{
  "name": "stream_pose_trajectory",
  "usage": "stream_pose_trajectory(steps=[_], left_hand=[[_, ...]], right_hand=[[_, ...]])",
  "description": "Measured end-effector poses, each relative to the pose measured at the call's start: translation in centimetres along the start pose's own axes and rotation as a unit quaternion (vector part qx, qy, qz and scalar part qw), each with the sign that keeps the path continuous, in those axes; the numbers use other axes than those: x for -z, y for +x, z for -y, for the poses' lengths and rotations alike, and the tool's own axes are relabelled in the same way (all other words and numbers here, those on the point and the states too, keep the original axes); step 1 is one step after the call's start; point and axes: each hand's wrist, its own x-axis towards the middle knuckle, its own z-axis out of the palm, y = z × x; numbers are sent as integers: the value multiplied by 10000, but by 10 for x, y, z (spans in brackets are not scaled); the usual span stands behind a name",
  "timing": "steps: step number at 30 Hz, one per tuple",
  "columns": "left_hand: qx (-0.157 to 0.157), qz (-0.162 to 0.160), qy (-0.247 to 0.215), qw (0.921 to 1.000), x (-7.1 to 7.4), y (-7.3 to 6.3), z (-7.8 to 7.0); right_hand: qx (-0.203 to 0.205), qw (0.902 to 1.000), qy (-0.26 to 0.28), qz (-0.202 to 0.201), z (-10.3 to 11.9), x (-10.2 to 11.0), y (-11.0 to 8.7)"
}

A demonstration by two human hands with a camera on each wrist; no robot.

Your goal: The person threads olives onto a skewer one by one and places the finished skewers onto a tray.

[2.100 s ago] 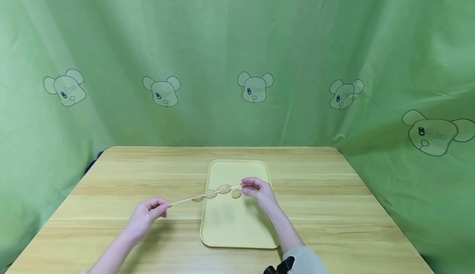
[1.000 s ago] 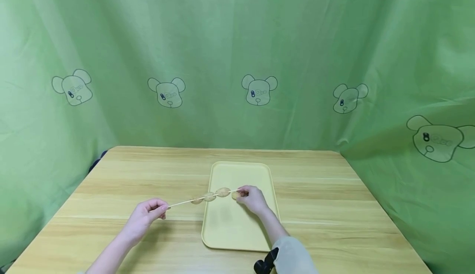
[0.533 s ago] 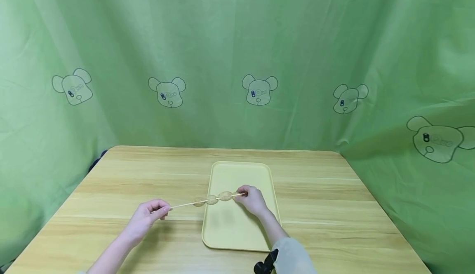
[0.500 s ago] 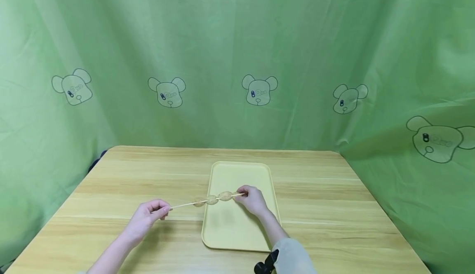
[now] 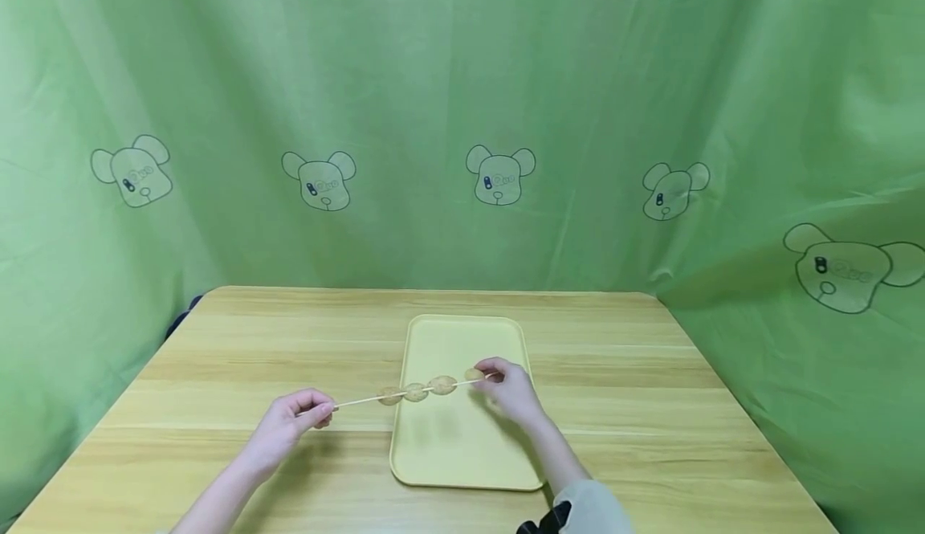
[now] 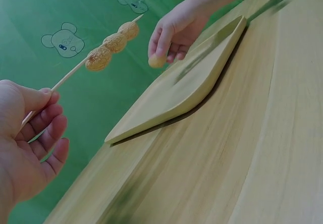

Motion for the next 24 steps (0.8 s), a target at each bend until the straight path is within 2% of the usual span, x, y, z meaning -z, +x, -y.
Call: stream_pose_trajectory(steps=[7,13,20,24], left_hand=[[110,-71,-8,9999,-2,2,-2],[130,-90,-19,9999,0,2,-2],[97,-64,29,9999,2,2,-3],[147,-139,32,9998,3,1,-3]], right_hand=[[-174,9981,583,-106,10,17,-12],[-6,9928,1197,-63,17,24,-22],[63,9888,1490,1,25,29,-33],[103,9875,1563,186,31,31,-38]])
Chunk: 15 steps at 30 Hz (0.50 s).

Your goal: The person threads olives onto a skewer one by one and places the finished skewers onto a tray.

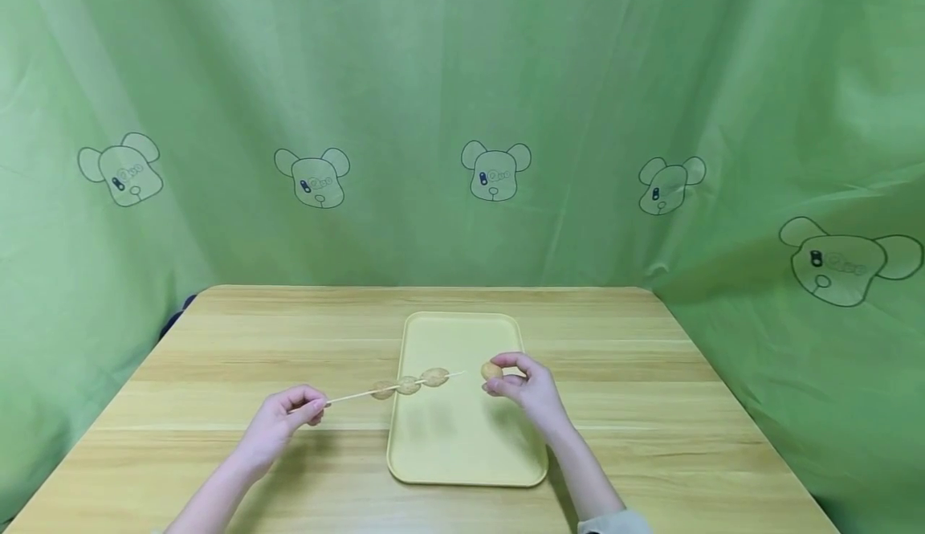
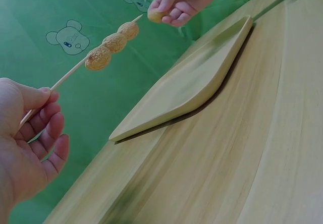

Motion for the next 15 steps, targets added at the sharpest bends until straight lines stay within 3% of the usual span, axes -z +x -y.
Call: stream_pose_trajectory(steps=[7,15], left_hand=[[-85,-1,-28,10000,3,-2,-2],[-284,145,-115,9994,6,-6,-4]], right_hand=[[114,9994,-55,336,9,-3,-8],[733,9950,-85,676,10,-4,-15]])
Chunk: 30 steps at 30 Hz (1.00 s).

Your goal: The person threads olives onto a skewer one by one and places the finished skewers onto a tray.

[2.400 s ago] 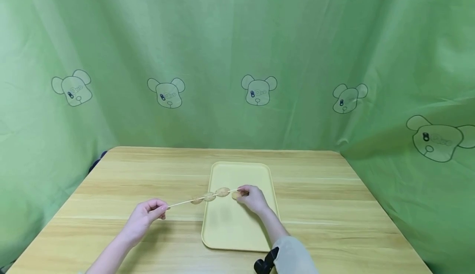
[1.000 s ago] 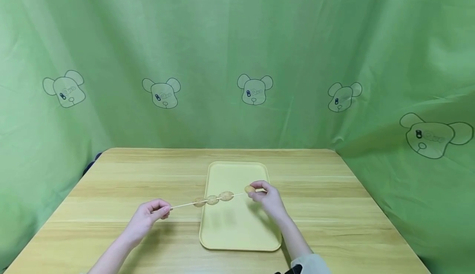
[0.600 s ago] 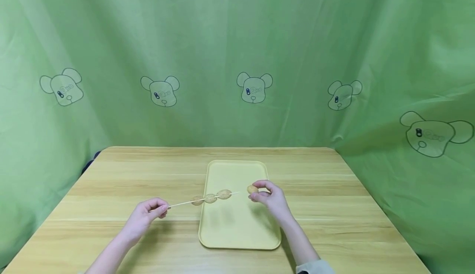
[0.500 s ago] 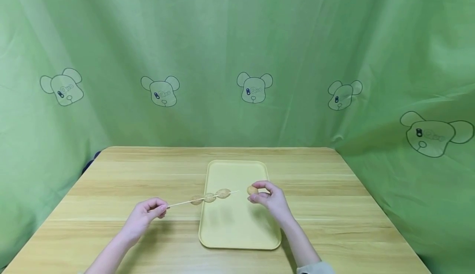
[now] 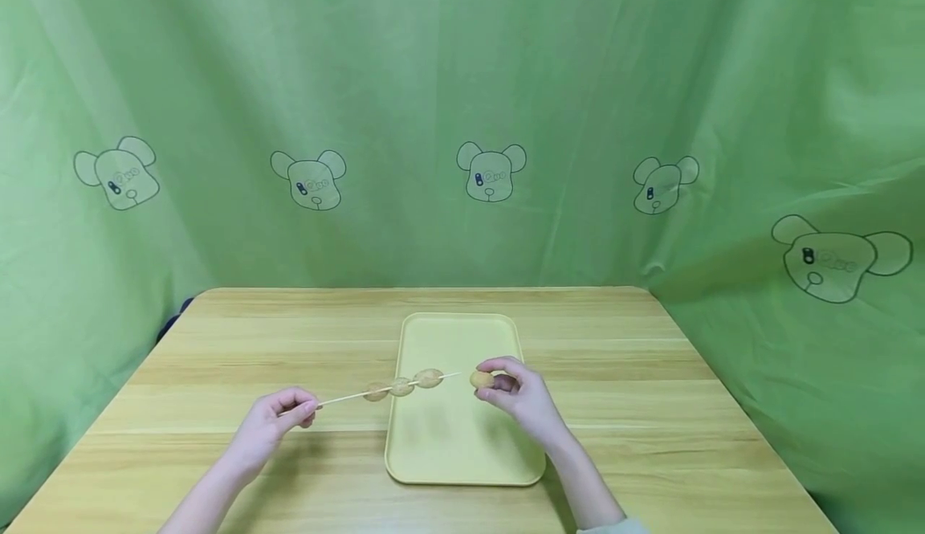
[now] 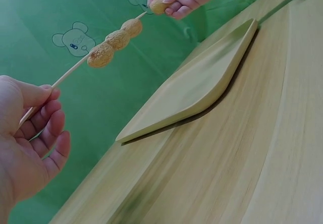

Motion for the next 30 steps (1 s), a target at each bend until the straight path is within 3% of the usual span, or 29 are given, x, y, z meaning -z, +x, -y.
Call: stream_pose_trajectory(steps=[20,30], left_hand=[[-249,379,-3,9990,6,-4,-1],[-360,444,-8,9984,5,-4,0]], right_hand=[[904,9955,-245,125,-5,-8,0],[550,9979,-322,64,-6,-6,0]])
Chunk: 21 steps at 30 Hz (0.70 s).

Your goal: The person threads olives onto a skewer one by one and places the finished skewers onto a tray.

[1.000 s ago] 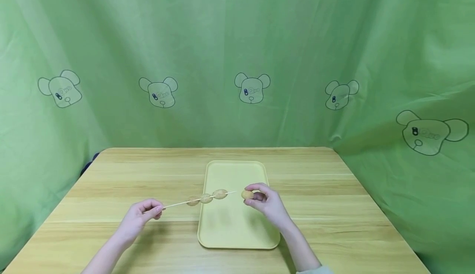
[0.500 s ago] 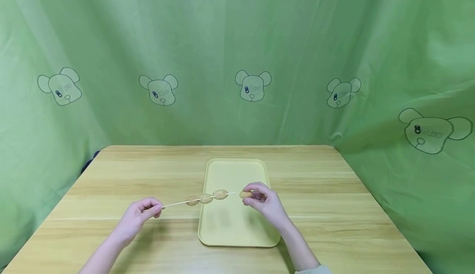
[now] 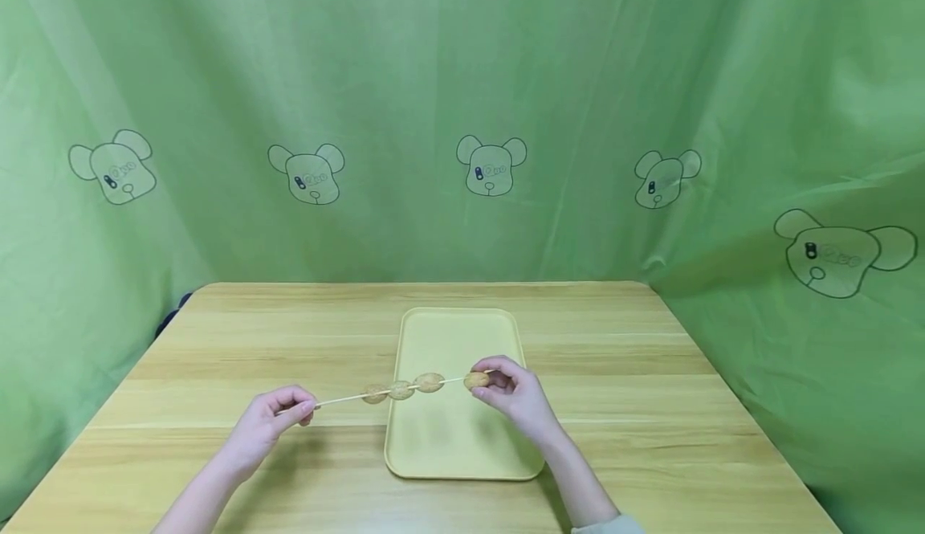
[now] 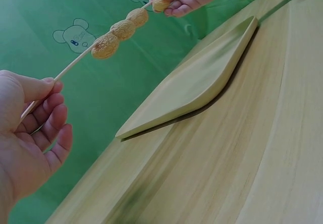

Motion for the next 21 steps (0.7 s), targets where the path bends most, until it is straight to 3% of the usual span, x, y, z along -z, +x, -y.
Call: stream_pose_trajectory(steps=[6,16,21], left_hand=[[-41,65,-16,10000,-1,-1,1],[144,6,93,9999,-2,1,1],[213,-102,304,9993,-5,2,1]], right_hand=[[-191,9997,-100,-110,0,1,-1],[173,9994,-288,-8,-5,-1,0],[-15,9997,-218,-128,-3,-3,0]])
